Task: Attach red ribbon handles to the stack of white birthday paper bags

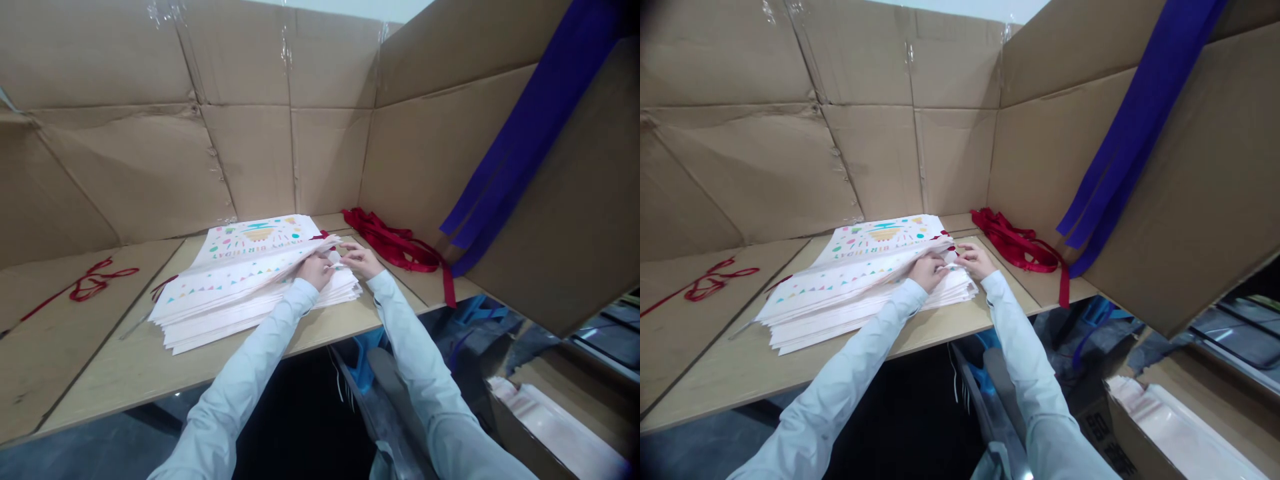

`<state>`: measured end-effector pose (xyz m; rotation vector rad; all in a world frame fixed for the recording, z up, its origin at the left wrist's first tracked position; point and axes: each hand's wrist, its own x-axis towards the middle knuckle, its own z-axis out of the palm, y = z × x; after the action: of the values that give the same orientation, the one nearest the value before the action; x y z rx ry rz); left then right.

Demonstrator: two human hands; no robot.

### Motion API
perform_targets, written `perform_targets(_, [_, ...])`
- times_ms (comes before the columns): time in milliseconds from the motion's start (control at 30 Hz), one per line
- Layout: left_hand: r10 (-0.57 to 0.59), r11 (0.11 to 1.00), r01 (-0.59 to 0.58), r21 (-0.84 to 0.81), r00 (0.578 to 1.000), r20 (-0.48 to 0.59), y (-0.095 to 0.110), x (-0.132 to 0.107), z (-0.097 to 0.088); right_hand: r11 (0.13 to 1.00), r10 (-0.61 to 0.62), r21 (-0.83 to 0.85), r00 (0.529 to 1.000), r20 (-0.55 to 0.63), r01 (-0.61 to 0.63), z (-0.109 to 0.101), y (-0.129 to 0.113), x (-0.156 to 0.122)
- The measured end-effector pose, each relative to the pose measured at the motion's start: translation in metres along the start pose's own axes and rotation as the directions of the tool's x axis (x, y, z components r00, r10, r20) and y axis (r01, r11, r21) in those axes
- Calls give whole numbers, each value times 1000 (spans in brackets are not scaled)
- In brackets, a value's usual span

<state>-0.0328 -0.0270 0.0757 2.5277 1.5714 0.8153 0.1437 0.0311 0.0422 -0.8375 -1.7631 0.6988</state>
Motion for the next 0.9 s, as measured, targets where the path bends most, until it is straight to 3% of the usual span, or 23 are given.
perform_targets(133, [125,992,-124,18,991,-51,-5,-2,-1,999,32,31,999,-2,-32,-7,-1,-1])
perform_targets(200, [151,988,-147,54,984,-95,-6,-4,-1,998,64,6,996,62,-64,-10,-1,-2])
perform_targets(367, [18,981,8,196,991,-132,-2,-9,-7,992,122,-3,958,258,-125,-15,-3,-4])
perform_targets(500, [-75,968,103,230,989,-126,-2,-11,-11,989,137,1,939,315,-145,-17,-1,-4])
perform_targets(767, [-95,970,111,215,992,-80,-4,-14,-10,994,98,22,972,212,-105,-10,-1,-2])
perform_targets(900, [-18,988,31,152,996,-91,-7,-13,-9,998,50,37,995,92,-53,-3,3,2])
